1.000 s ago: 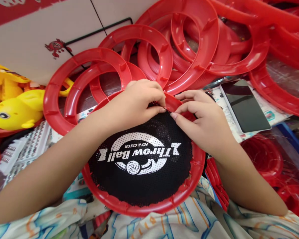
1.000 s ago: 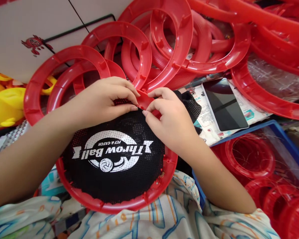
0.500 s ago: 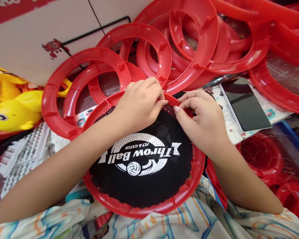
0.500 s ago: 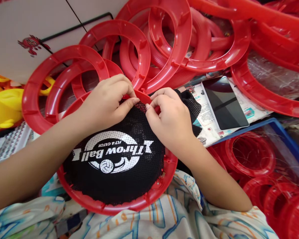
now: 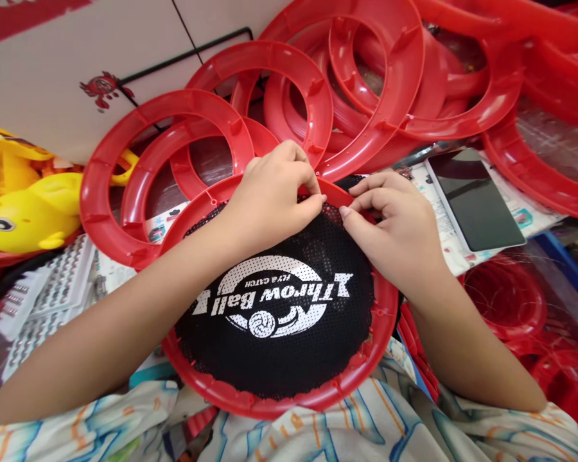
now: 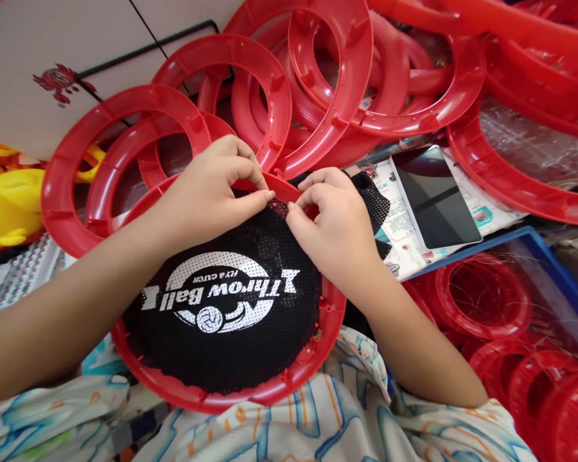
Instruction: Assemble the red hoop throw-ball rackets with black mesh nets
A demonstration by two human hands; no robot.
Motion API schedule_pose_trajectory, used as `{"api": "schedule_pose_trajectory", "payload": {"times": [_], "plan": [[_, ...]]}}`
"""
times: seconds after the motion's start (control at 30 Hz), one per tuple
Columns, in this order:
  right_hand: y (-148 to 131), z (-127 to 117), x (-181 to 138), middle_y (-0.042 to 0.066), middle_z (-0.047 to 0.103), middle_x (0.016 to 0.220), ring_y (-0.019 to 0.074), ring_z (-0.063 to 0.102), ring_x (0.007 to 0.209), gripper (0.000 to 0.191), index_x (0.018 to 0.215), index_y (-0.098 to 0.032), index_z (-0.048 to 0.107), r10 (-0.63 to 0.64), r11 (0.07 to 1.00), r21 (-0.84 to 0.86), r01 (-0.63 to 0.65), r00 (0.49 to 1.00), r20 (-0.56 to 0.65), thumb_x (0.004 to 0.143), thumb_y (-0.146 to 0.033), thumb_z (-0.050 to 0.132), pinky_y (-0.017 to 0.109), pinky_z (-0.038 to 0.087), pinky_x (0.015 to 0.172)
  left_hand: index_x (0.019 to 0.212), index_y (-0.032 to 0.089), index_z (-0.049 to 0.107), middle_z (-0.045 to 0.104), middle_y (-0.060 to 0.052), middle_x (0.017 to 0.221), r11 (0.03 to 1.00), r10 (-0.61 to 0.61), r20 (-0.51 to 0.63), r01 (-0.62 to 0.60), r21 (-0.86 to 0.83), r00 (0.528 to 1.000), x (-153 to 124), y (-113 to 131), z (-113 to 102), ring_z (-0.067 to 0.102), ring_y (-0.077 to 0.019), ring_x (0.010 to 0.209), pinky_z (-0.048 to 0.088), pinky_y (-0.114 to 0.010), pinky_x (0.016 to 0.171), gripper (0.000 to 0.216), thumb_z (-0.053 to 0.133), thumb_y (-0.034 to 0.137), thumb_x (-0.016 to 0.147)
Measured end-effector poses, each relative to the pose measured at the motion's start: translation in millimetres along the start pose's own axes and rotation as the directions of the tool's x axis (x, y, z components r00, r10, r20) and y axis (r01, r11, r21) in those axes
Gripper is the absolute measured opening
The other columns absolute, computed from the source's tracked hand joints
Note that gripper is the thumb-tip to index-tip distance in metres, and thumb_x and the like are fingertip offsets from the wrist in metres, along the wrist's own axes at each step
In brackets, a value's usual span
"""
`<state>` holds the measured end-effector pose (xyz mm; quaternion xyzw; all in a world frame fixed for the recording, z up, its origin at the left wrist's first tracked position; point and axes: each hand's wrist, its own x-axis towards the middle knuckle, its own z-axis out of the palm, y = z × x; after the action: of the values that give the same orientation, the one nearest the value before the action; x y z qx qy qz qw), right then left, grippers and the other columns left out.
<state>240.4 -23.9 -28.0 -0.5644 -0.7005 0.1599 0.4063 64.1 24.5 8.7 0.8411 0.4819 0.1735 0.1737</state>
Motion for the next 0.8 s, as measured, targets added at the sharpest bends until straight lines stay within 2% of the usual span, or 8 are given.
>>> {"api": "schedule_pose_trajectory", "payload": {"times": [0.1, 0.2, 0.33, 0.43, 0.57, 0.7, 0.8], "plan": [[7, -5, 0, 0.004, 0.071, 0.097, 0.0196, 0.067, 0.091, 0.015, 0.065, -0.02, 0.064, 0.01, 0.997, 0.078, -0.013, 0.999, 0.036, 0.08, -0.017, 0.067, 0.037, 0.056, 0.081, 0.08, 0.02, 0.069, 0.063, -0.006, 0.103, 0.997, 0.06, -0.011, -0.06, -0.038, 0.998, -3, -5, -2, 0.06, -0.0224, 0.101, 0.047, -0.043, 0.096, 0.008, 0.065, 0.025, 0.084], [13, -12, -4, 0.005, 0.073, 0.103, 0.0213, 0.069, 0.098, 0.01, 0.075, -0.02, 0.07, 0.032, 0.992, 0.12, -0.035, 0.999, 0.026, 0.084, -0.022, 0.066, 0.04, 0.057, 0.085, 0.086, 0.02, 0.069, 0.065, -0.005, 0.103, 0.993, 0.103, -0.052, -0.106, -0.056, 0.993, -6, -10, -4, 0.061, -0.0211, 0.101, 0.048, -0.04, 0.095, 0.007, 0.062, 0.022, 0.086], [14, -18, -14, 0.006, 0.069, 0.118, 0.0216, 0.069, 0.102, 0.008, 0.087, -0.024, 0.074, -0.079, 0.989, 0.125, 0.076, 0.997, 0.023, 0.087, -0.024, 0.066, 0.045, 0.058, 0.093, 0.09, 0.02, 0.067, 0.067, -0.006, 0.106, 0.991, 0.114, -0.089, -0.12, -0.059, 0.989, -8, -12, -6, 0.062, -0.0214, 0.104, 0.048, -0.039, 0.098, 0.008, 0.06, 0.019, 0.087], [13, -16, -20, 0.007, 0.063, 0.129, 0.0223, 0.066, 0.113, 0.012, 0.094, -0.025, 0.074, -0.157, 0.981, 0.127, 0.147, 0.986, 0.065, 0.087, -0.022, 0.064, 0.047, 0.056, 0.103, 0.091, 0.022, 0.066, 0.067, -0.006, 0.11, 0.992, 0.108, -0.068, -0.111, -0.052, 0.992, -7, -13, -5, 0.062, -0.0224, 0.108, 0.048, -0.04, 0.101, 0.009, 0.057, 0.021, 0.088], [13, -13, -22, 0.007, 0.062, 0.131, 0.0235, 0.061, 0.122, 0.013, 0.096, -0.025, 0.071, -0.17, 0.984, 0.073, 0.162, 0.978, 0.121, 0.088, -0.022, 0.061, 0.05, 0.052, 0.108, 0.088, 0.02, 0.064, 0.069, -0.004, 0.105, 0.988, 0.11, -0.105, -0.12, -0.1, 0.988, -7, -12, -9, 0.063, -0.0185, 0.105, 0.048, -0.035, 0.1, 0.007, 0.057, 0.021, 0.088], [16, -15, -22, 0.01, 0.06, 0.133, 0.0253, 0.058, 0.126, 0.014, 0.099, -0.023, 0.071, -0.168, 0.985, 0.053, 0.161, 0.975, 0.147, 0.09, -0.024, 0.061, 0.051, 0.049, 0.11, 0.092, 0.017, 0.063, 0.07, -0.003, 0.104, 0.975, 0.06, -0.241, -0.109, -0.194, 0.969, -19, -11, -34, 0.063, -0.0137, 0.105, 0.048, -0.029, 0.1, 0.006, 0.058, 0.017, 0.089], [20, -16, -21, 0.014, 0.059, 0.135, 0.027, 0.058, 0.126, 0.018, 0.104, -0.02, 0.072, -0.193, 0.981, 0.03, 0.191, 0.971, 0.142, 0.091, -0.028, 0.061, 0.051, 0.05, 0.109, 0.102, 0.017, 0.064, 0.068, -0.003, 0.11, 0.98, -0.112, -0.347, 0.046, -0.194, 0.931, -48, -10, -64, 0.063, -0.0157, 0.103, 0.051, -0.03, 0.092, 0.014, 0.058, 0.021, 0.09]]}}
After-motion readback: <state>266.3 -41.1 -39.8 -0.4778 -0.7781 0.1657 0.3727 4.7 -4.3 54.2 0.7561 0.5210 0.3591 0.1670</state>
